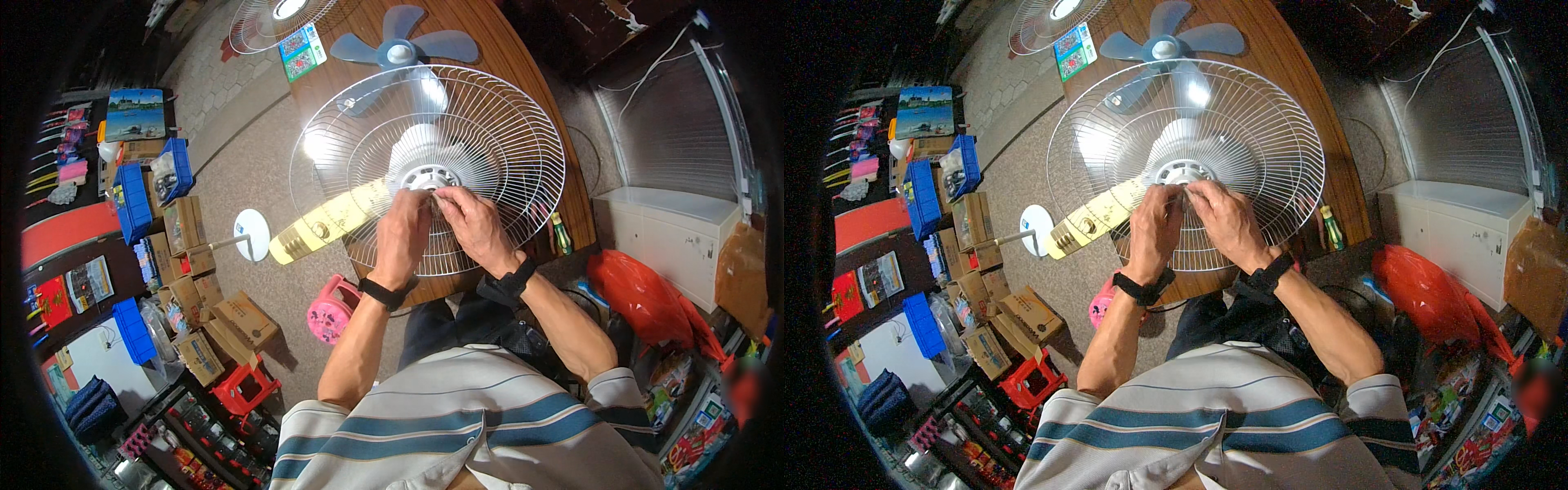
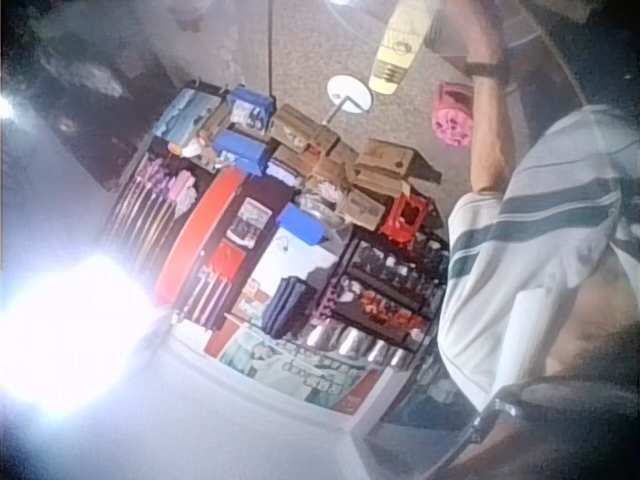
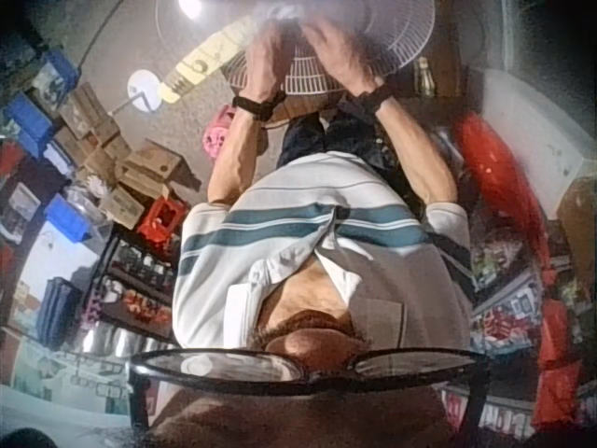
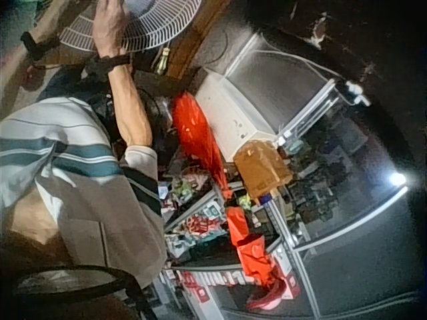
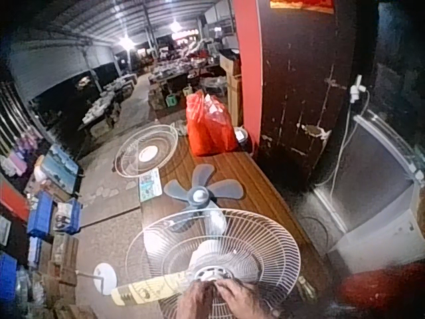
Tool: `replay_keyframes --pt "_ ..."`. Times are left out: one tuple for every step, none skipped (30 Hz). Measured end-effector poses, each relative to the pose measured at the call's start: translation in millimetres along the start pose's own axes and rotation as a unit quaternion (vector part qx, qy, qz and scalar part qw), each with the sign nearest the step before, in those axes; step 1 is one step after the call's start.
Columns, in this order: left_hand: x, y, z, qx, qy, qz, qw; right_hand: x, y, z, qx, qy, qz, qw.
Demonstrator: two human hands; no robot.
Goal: The person disassembles the front cage and blades of an electric fan, then uses a screwdriver to loosen and adjust components on the central motor shaft.
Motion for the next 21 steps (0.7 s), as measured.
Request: replay_keyframes --pt "0.2 0.0 -0.3 0.001 0.000 0.000 1.000 0.4 1.0 0.6 0.006 0.010 -0.019 1.000" --pt "0.1 0.6 -0.7 0.002 -0.005 0.004 1.000 0.2 0.4 0.1 0.007 0.010 -0.019 1.000" --pt "1.1 0.1 -2.1 0.002 -0.010 0.006 1.000 -0.2 -0.9 0.4 -0.023 0.004 0.011 1.000" --pt "2.1 -0.6 -2.5 0.001 -0.010 0.005 1.000 -0.6 -2.0 0.7 -0.052 -0.002 0.041 0.998" --pt "3.1 -1.4 -1.7 -0.011 -0.016 0.005 1.000 -1.0 -3.4 1.0 -0.053 -0.003 0.041 0.998" --pt "2.9 -0.7 -0.3 -0.022 -0.021 0.006 1.000 -1.5 -4.5 -0.4 -0.058 -0.004 0.056 0.997" --pt "2.7 0.8 0.9 -0.021 -0.021 0.006 1.000 -2.1 -5.1 -1.4 -0.064 -0.006 0.072 0.995" --pt "2.6 2.6 2.0 -0.034 -0.010 0.004 0.999 -3.0 -5.6 -2.1 -0.063 -0.006 0.071 0.995" --pt "2.7 3.3 2.2 -0.048 0.000 0.001 0.999 -4.4 -5.8 -2.0 -0.067 -0.008 0.075 0.995" --pt "3.2 3.3 2.1 -0.048 0.001 0.000 0.999 -5.8 -5.9 -1.9 -0.072 -0.010 0.078 0.994" --pt "4.0 2.9 2.1 -0.034 0.001 -0.004 0.999 -6.8 -5.6 -1.9 -0.073 -0.011 0.078 0.994" --pt "4.0 3.2 2.1 -0.019 0.001 -0.007 1.000 -7.5 -5.1 -2.4 -0.071 -0.014 0.081 0.994" --pt "3.1 4.4 2.6 -0.019 0.002 -0.006 1.000 -8.5 -4.8 -2.9 -0.069 -0.016 0.085 0.994" --pt "1.5 5.6 3.5 -0.035 0.005 -0.005 0.999 -10.6 -6.1 -4.3 -0.069 -0.016 0.084 0.994" --pt "1.1 5.6 3.4 -0.052 0.008 -0.006 0.999 -13.0 -8.5 -5.4 -0.068 -0.015 0.080 0.994" --pt "1.2 4.7 2.9 -0.053 0.009 -0.007 0.999 -14.9 -10.4 -6.0 -0.067 -0.014 0.075 0.995" --pt "1.5 3.9 2.5 -0.062 0.006 0.000 0.998 -16.1 -11.3 -5.7 -0.068 -0.015 0.075 0.995" --pt "1.4 3.5 2.3 -0.071 0.004 0.007 0.997 -17.3 -12.6 -5.9 -0.063 -0.015 0.069 0.996" --pt "1.6 2.8 2.1 -0.071 0.004 0.007 0.997 -18.1 -13.2 -5.9 -0.058 -0.014 0.062 0.996" --pt "1.9 2.0 2.1 -0.073 0.004 0.015 0.997 -18.3 -12.6 -5.9 -0.058 -0.015 0.062 0.996" --pt "1.8 1.6 2.5 -0.074 0.003 0.023 0.997 -18.2 -11.3 -6.0 -0.032 -0.023 0.047 0.998"
Point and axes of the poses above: each hand's wrist, its own x-axis towards the middle knuckle, its own z-axis out of the back of the hand, y = z × x, the point moved 1 cm from there along x, towards the middle knuckle, and after that the axes turned 12 degrees about x, right-handed, at the moved point
